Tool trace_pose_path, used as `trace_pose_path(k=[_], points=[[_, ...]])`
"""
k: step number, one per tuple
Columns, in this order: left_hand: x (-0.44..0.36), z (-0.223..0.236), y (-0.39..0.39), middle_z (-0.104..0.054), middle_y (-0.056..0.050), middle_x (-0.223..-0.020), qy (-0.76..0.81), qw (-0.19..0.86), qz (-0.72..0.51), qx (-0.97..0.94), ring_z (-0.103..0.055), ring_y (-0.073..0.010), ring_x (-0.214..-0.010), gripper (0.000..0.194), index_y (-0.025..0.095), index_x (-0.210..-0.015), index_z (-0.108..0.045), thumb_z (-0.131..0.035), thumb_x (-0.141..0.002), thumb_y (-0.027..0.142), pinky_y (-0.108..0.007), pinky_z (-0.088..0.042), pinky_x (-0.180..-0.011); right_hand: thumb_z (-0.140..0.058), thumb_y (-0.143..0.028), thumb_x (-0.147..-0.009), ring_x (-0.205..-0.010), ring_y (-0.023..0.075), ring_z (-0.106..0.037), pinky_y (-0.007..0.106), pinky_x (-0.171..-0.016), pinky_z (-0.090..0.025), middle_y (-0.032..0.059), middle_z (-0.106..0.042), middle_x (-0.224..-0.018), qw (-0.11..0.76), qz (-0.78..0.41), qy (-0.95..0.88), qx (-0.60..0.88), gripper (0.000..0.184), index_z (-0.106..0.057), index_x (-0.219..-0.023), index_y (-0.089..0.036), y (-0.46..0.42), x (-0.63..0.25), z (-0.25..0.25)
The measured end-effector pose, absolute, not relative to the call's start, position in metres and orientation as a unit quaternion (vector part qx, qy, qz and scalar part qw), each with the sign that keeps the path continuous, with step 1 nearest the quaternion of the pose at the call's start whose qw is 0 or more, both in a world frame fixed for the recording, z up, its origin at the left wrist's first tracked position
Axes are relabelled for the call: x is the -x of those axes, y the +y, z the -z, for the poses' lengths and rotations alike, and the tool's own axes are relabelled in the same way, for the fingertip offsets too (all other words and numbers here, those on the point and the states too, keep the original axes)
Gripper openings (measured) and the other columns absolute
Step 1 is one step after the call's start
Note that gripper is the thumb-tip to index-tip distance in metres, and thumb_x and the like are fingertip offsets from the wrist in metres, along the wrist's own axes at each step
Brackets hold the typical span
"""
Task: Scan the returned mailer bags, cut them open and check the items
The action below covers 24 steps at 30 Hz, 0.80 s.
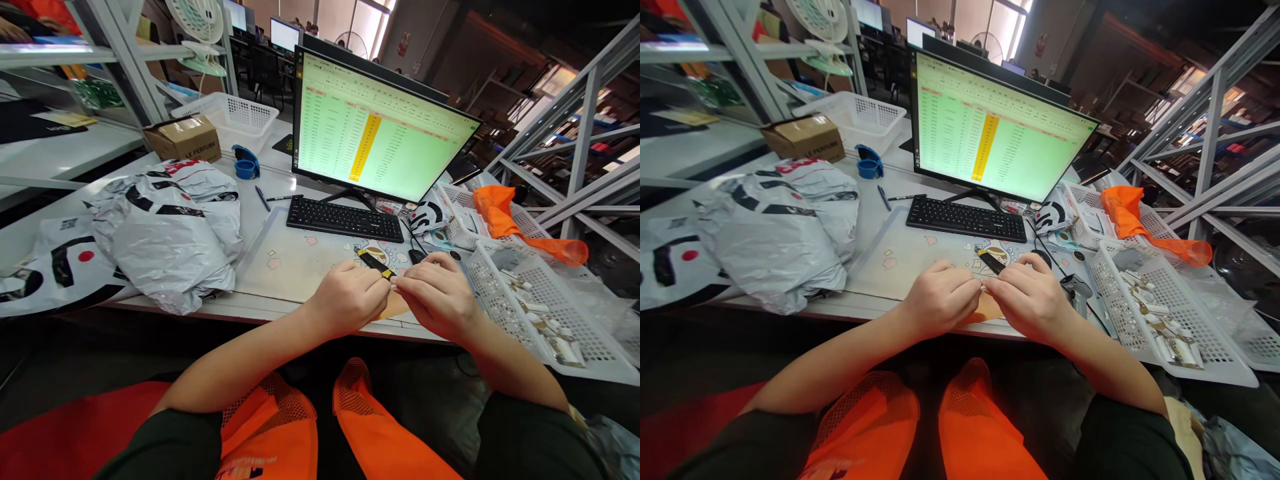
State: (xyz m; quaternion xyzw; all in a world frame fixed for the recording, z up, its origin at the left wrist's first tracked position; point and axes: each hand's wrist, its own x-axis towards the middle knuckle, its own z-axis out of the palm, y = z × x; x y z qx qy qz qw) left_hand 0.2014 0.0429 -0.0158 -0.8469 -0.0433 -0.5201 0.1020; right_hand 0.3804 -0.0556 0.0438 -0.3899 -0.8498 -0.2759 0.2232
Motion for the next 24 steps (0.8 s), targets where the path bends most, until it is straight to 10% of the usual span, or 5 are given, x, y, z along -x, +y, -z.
trace_pose_path(k=[13,24], points=[[-0.201,0.015,0.043,-0.049,0.002,-0.058,-0.029,0.072,0.534,0.842,-0.042,-0.0139,-0.055,0.034,0.021,-0.064,-0.046,-0.048,-0.097,0.015,-0.036,-0.029,-0.060,-0.057,-0.011,-0.098,-0.078,0.0169,-0.065,0.039,-0.084,-0.044,0.0020,-0.070,-0.082,0.115,0.302,-0.854,0.407,0.014,-0.062,-0.108,-0.020,-0.066,-0.376,-0.054],[-0.200,0.017,0.048,-0.049,0.003,-0.058,-0.007,0.037,0.534,0.845,-0.042,-0.0131,-0.054,0.032,0.021,-0.064,-0.045,-0.048,-0.096,0.015,-0.035,-0.031,-0.059,-0.062,-0.009,-0.090,-0.071,0.0153,-0.061,0.037,-0.079,-0.048,0.0027,-0.068,-0.080,0.217,0.216,-0.881,0.361,0.014,-0.060,-0.101,-0.018,-0.046,-0.381,-0.046]])
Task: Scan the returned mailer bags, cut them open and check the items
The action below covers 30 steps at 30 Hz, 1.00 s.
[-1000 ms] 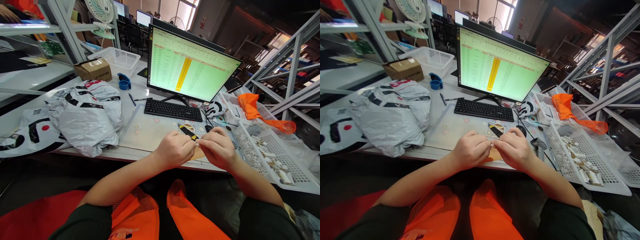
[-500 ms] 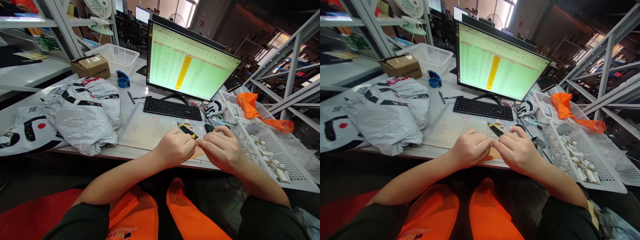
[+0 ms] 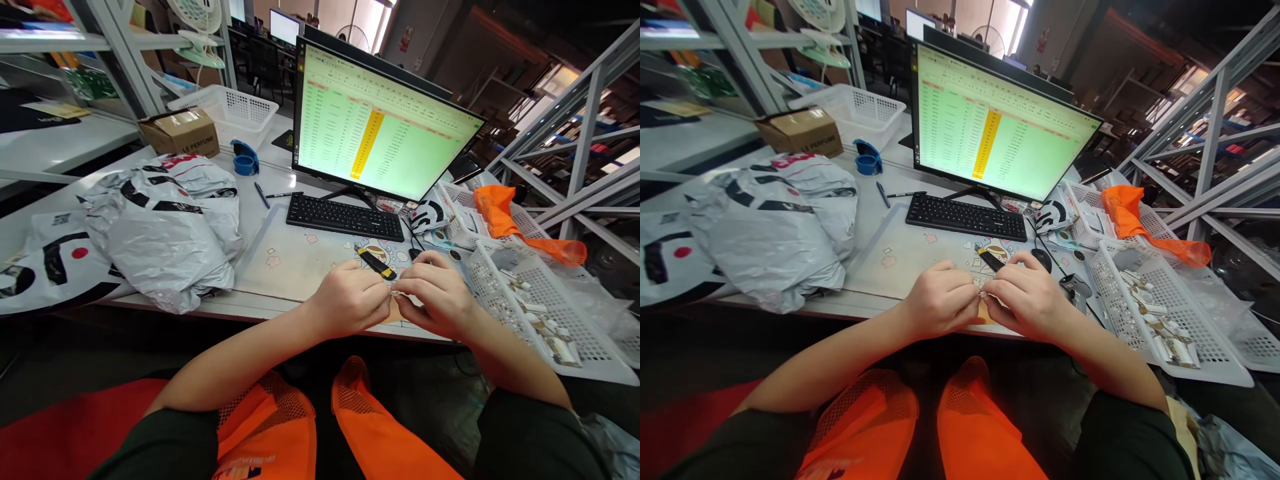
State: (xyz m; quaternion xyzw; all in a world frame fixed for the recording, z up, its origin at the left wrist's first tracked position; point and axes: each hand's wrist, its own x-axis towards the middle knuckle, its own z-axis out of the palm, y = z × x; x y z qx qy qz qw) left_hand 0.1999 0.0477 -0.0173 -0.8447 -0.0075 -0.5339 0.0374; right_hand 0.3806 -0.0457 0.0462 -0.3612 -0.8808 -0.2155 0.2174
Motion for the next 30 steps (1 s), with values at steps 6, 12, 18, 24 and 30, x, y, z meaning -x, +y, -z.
trace_pose_path(k=[6,12,18,24,30], points=[[-0.199,0.022,0.053,-0.047,0.004,-0.057,0.012,0.042,0.537,0.842,-0.039,-0.0133,-0.053,0.033,0.022,-0.064,-0.043,-0.047,-0.096,0.015,-0.034,-0.032,-0.059,-0.059,-0.010,-0.093,-0.068,0.0137,-0.057,0.037,-0.084,-0.047,0.0006,-0.065,-0.078,0.189,0.198,-0.888,0.370,0.010,-0.060,-0.098,-0.019,-0.044,-0.378,-0.047],[-0.201,0.022,0.056,-0.046,0.004,-0.057,0.013,0.041,0.548,0.836,-0.038,-0.0133,-0.053,0.032,0.021,-0.064,-0.044,-0.048,-0.095,0.012,-0.034,-0.032,-0.058,-0.056,-0.011,-0.095,-0.065,0.0132,-0.051,0.038,-0.089,-0.047,0.0000,-0.061,-0.073,0.171,0.246,-0.881,0.366,0.009,-0.059,-0.090,-0.018,-0.045,-0.373,-0.051],[-0.203,0.024,0.059,-0.047,0.003,-0.057,0.013,0.046,0.537,0.842,-0.038,-0.0135,-0.053,0.033,0.021,-0.064,-0.045,-0.047,-0.096,0.013,-0.033,-0.032,-0.058,-0.052,-0.011,-0.097,-0.063,0.0137,-0.046,0.039,-0.096,-0.047,-0.0017,-0.055,-0.068,0.126,0.269,-0.879,0.372,0.017,-0.059,-0.083,-0.019,-0.044,-0.372,-0.049],[-0.210,0.025,0.066,-0.050,0.003,-0.058,0.017,-0.018,0.570,0.821,-0.041,-0.0130,-0.053,0.029,0.020,-0.067,-0.048,-0.049,-0.095,0.012,-0.033,-0.031,-0.058,-0.052,-0.022,-0.100,-0.075,0.0167,-0.057,0.038,-0.092,-0.050,0.0021,-0.062,-0.079,0.207,0.136,-0.878,0.408,0.008,-0.058,-0.096,-0.019,-0.036,-0.378,-0.051],[-0.209,0.034,0.076,-0.057,0.001,-0.066,-0.063,-0.133,0.583,0.799,-0.050,-0.0133,-0.060,0.027,0.019,-0.077,-0.054,-0.046,-0.102,0.018,-0.029,-0.038,-0.059,-0.058,-0.039,-0.102,-0.105,0.0253,-0.064,0.037,-0.089,-0.049,0.0145,-0.066,-0.117,0.220,0.105,-0.810,0.533,0.029,-0.062,-0.117,-0.015,-0.027,-0.382,-0.041]])
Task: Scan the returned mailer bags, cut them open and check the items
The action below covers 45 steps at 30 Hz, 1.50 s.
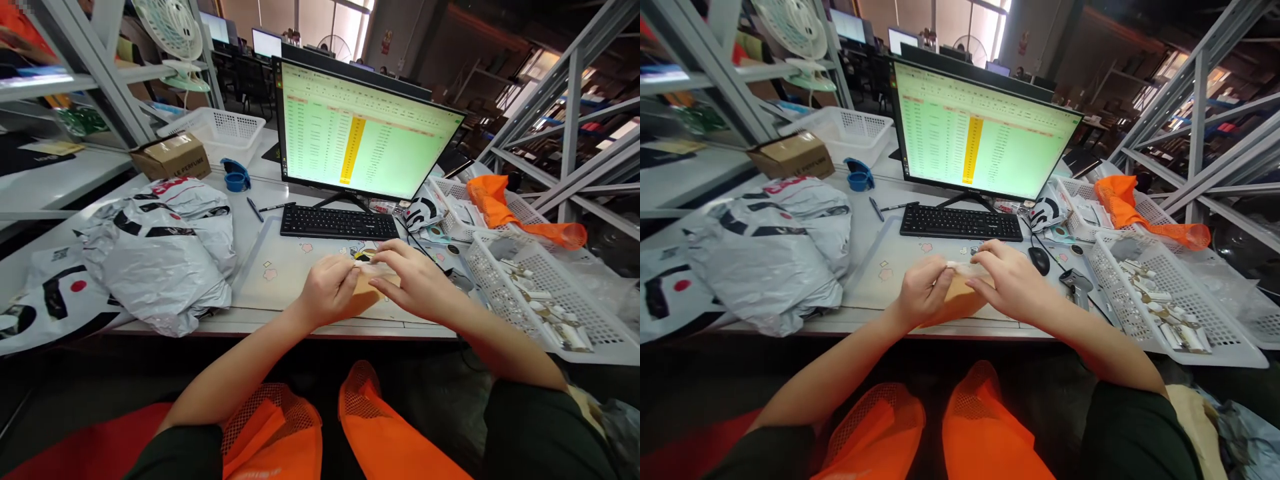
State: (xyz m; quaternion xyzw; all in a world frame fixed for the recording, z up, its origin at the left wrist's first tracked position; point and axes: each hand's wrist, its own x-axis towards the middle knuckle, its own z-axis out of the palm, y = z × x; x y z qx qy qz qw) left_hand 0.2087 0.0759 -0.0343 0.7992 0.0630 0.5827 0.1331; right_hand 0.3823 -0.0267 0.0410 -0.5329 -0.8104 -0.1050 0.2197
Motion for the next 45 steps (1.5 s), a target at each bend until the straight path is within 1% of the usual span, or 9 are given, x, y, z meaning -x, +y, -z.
trace_pose_path(k=[3,5,7,11,14,22,26,32,45], points=[[-0.202,0.043,0.080,-0.067,-0.002,-0.078,0.067,0.152,-0.582,-0.796,-0.060,-0.0136,-0.069,0.019,0.018,-0.093,-0.063,-0.048,-0.103,0.020,-0.028,-0.046,-0.065,-0.053,-0.035,-0.105,-0.090,0.0209,-0.066,0.032,-0.080,-0.046,0.0092,-0.071,-0.101,0.223,0.085,-0.816,0.526,0.023,-0.066,-0.107,-0.016,-0.014,-0.379,-0.030],[-0.195,0.046,0.082,-0.071,-0.003,-0.082,0.078,0.150,-0.586,-0.793,-0.064,-0.0139,-0.074,0.016,0.018,-0.098,-0.066,-0.051,-0.103,0.020,-0.027,-0.050,-0.069,-0.048,-0.033,-0.107,-0.076,0.0175,-0.063,0.030,-0.072,-0.041,0.0042,-0.070,-0.082,0.225,0.084,-0.831,0.501,0.028,-0.067,-0.094,-0.017,-0.007,-0.374,-0.025],[-0.186,0.046,0.083,-0.073,-0.003,-0.084,0.089,0.138,-0.587,-0.792,-0.066,-0.0141,-0.076,0.013,0.018,-0.100,-0.067,-0.054,-0.101,0.021,-0.027,-0.052,-0.070,-0.047,-0.032,-0.108,-0.072,0.0164,-0.060,0.031,-0.070,-0.037,0.0031,-0.068,-0.076,0.231,0.112,-0.842,0.475,0.032,-0.066,-0.088,-0.016,-0.003,-0.368,-0.023],[-0.166,0.040,0.085,-0.075,-0.002,-0.084,0.090,0.091,-0.587,-0.799,-0.070,-0.0142,-0.075,0.007,0.019,-0.098,-0.068,-0.064,-0.096,0.023,-0.026,-0.055,-0.072,-0.046,-0.026,-0.107,-0.068,0.0157,-0.055,0.033,-0.073,-0.033,0.0024,-0.064,-0.073,0.207,0.180,-0.850,0.449,0.032,-0.065,-0.083,-0.016,-0.003,-0.353,-0.023],[-0.154,0.035,0.084,-0.075,-0.001,-0.082,0.083,0.056,-0.575,-0.812,-0.070,-0.0131,-0.074,0.004,0.019,-0.095,-0.067,-0.068,-0.092,0.016,-0.025,-0.055,-0.072,-0.047,-0.020,-0.104,-0.064,0.0154,-0.049,0.034,-0.074,-0.029,0.0012,-0.061,-0.071,0.189,0.211,-0.853,0.438,0.029,-0.062,-0.080,-0.017,-0.005,-0.344,-0.021],[-0.112,0.019,0.082,-0.077,-0.007,-0.094,0.091,0.013,-0.441,-0.893,-0.072,-0.0170,-0.083,0.009,0.017,-0.101,-0.069,-0.065,-0.093,0.015,-0.029,-0.056,-0.077,-0.050,-0.016,-0.100,-0.062,0.0156,-0.045,0.035,-0.070,-0.023,0.0005,-0.062,-0.072,0.140,0.189,-0.881,0.412,0.022,-0.057,-0.079,-0.018,0.002,-0.325,-0.017],[-0.101,0.019,0.082,-0.077,-0.007,-0.098,0.090,0.034,-0.415,-0.905,-0.073,-0.0179,-0.088,0.011,0.018,-0.104,-0.070,-0.063,-0.096,0.016,-0.030,-0.057,-0.080,-0.049,-0.017,-0.099,-0.061,0.0157,-0.044,0.035,-0.071,-0.023,0.0018,-0.064,-0.073,0.111,0.186,-0.890,0.401,0.022,-0.057,-0.079,-0.018,0.002,-0.318,-0.020],[-0.104,0.029,0.079,-0.076,-0.005,-0.092,0.084,0.054,-0.452,-0.887,-0.072,-0.0149,-0.083,0.008,0.017,-0.100,-0.068,-0.061,-0.097,0.014,-0.026,-0.058,-0.078,-0.047,-0.015,-0.095,-0.059,0.0167,-0.046,0.035,-0.070,-0.022,0.0020,-0.063,-0.069,0.108,0.194,-0.892,0.395,0.019,-0.059,-0.080,-0.017,0.002,-0.312,-0.021],[-0.105,0.028,0.081,-0.074,-0.007,-0.090,0.057,0.060,-0.437,-0.896,-0.070,-0.0151,-0.080,0.008,0.016,-0.101,-0.065,-0.058,-0.097,0.012,-0.026,-0.058,-0.075,-0.045,-0.011,-0.093,-0.056,0.0162,-0.041,0.035,-0.067,-0.021,0.0015,-0.061,-0.067,0.149,0.215,-0.900,0.350,0.019,-0.059,-0.081,-0.017,0.002,-0.309,-0.011]])
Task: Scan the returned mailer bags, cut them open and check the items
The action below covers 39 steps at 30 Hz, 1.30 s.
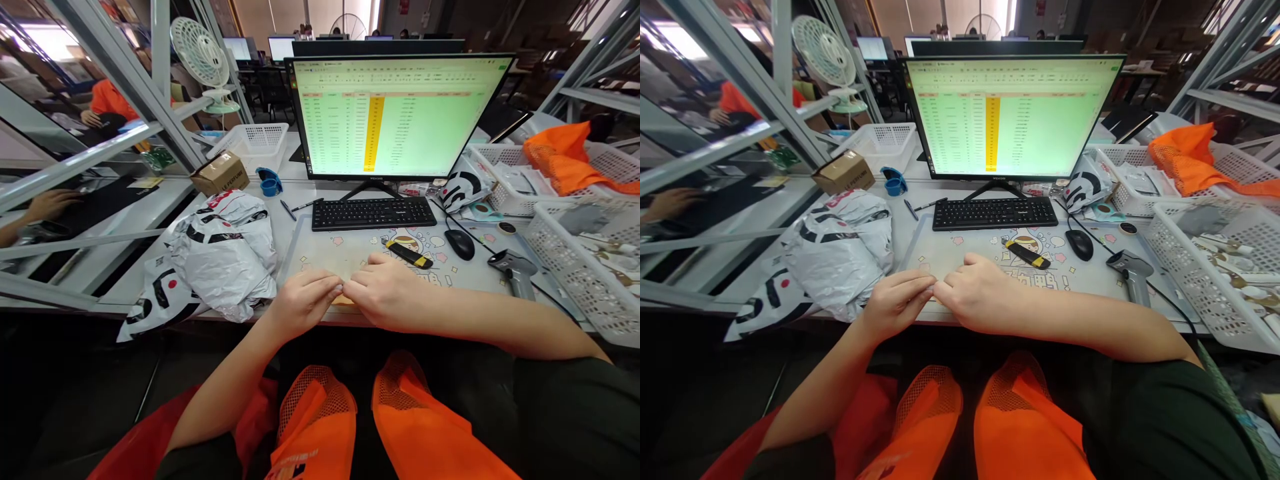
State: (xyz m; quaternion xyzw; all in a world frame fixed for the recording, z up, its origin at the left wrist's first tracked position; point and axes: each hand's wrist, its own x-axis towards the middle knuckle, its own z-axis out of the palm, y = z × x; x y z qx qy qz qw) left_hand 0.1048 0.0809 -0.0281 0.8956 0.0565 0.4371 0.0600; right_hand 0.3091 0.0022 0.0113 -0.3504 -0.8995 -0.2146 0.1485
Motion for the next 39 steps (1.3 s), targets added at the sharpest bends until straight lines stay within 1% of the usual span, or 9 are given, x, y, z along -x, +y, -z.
trace_pose_path(k=[3,5,10,18,23,27,30,35,39], points=[[-0.1031,0.0280,0.0829,-0.074,-0.006,-0.090,0.039,0.082,-0.433,-0.897,-0.071,-0.0155,-0.082,0.009,0.016,-0.103,-0.065,-0.059,-0.097,0.013,-0.026,-0.058,-0.077,-0.046,-0.020,-0.101,-0.057,0.0160,-0.043,0.035,-0.067,-0.022,0.0013,-0.061,-0.067,0.146,0.201,-0.898,0.362,0.023,-0.059,-0.081,-0.017,0.0002,-0.3089,-0.0122],[-0.1025,0.0278,0.0830,-0.074,-0.007,-0.092,0.040,0.093,-0.428,-0.898,-0.071,-0.0162,-0.084,0.010,0.017,-0.104,-0.065,-0.060,-0.096,0.012,-0.027,-0.059,-0.077,-0.048,-0.023,-0.101,-0.056,0.0156,-0.043,0.035,-0.067,-0.022,0.0009,-0.060,-0.066,0.142,0.196,-0.898,0.368,0.024,-0.057,-0.079,-0.017,0.0002,-0.3094,-0.0125],[-0.1045,0.0280,0.0814,-0.075,-0.007,-0.091,0.045,0.096,-0.439,-0.892,-0.072,-0.0161,-0.081,0.012,0.018,-0.102,-0.068,-0.059,-0.096,0.013,-0.026,-0.059,-0.074,-0.047,-0.016,-0.096,-0.053,0.0156,-0.039,0.035,-0.066,-0.022,0.0003,-0.058,-0.063,0.154,0.208,-0.896,0.360,0.021,-0.056,-0.077,-0.018,0.0037,-0.3105,-0.0090],[-0.1080,0.0322,0.0777,-0.074,-0.007,-0.088,0.059,0.086,-0.453,-0.885,-0.071,-0.0153,-0.078,0.010,0.017,-0.101,-0.066,-0.058,-0.097,0.013,-0.025,-0.059,-0.072,-0.045,-0.013,-0.094,-0.052,0.0159,-0.035,0.034,-0.066,-0.023,0.0009,-0.056,-0.063,0.139,0.210,-0.903,0.348,0.021,-0.055,-0.077,-0.017,0.0086,-0.3118,-0.0043],[-0.1082,0.0306,0.0774,-0.073,-0.006,-0.085,0.066,0.110,-0.438,-0.890,-0.070,-0.0148,-0.076,0.012,0.018,-0.097,-0.068,-0.056,-0.098,0.014,-0.024,-0.058,-0.070,-0.044,-0.012,-0.096,-0.053,0.0161,-0.036,0.034,-0.066,-0.023,0.0013,-0.056,-0.063,0.127,0.204,-0.908,0.344,0.021,-0.056,-0.079,-0.017,0.0091,-0.3128,-0.0049],[-0.1072,0.0282,0.0784,-0.074,-0.007,-0.086,0.064,0.131,-0.419,-0.896,-0.071,-0.0153,-0.076,0.014,0.018,-0.098,-0.070,-0.057,-0.098,0.014,-0.024,-0.058,-0.070,-0.047,-0.015,-0.096,-0.055,0.0158,-0.039,0.034,-0.068,-0.024,0.0020,-0.058,-0.066,0.107,0.171,-0.915,0.349,0.017,-0.057,-0.082,-0.017,0.0093,-0.3133,-0.0057],[-0.1061,0.0284,0.0787,-0.073,-0.006,-0.083,0.056,0.133,-0.406,-0.902,-0.070,-0.0152,-0.074,0.013,0.018,-0.098,-0.070,-0.057,-0.098,0.014,-0.024,-0.057,-0.068,-0.048,-0.016,-0.095,-0.054,0.0151,-0.038,0.034,-0.067,-0.023,0.0018,-0.057,-0.065,0.093,0.150,-0.920,0.350,0.016,-0.056,-0.081,-0.016,0.0083,-0.3126,-0.0058],[-0.1042,0.0299,0.0778,-0.073,-0.006,-0.085,0.032,0.116,-0.431,-0.894,-0.070,-0.0153,-0.075,0.010,0.017,-0.101,-0.067,-0.059,-0.097,0.014,-0.024,-0.057,-0.069,-0.043,-0.021,-0.099,-0.051,0.0143,-0.033,0.033,-0.065,-0.022,-0.0002,-0.054,-0.060,0.135,0.142,-0.918,0.345,0.026,-0.055,-0.076,-0.017,0.0066,-0.3119,-0.0081],[-0.1037,0.0305,0.0780,-0.074,-0.006,-0.087,0.031,0.099,-0.441,-0.891,-0.071,-0.0154,-0.078,0.009,0.017,-0.102,-0.066,-0.058,-0.098,0.014,-0.025,-0.058,-0.072,-0.044,-0.020,-0.100,-0.051,0.0133,-0.032,0.032,-0.064,-0.022,-0.0010,-0.055,-0.062,0.137,0.126,-0.919,0.349,0.025,-0.054,-0.077,-0.017,0.0053,-0.3138,-0.0138]])
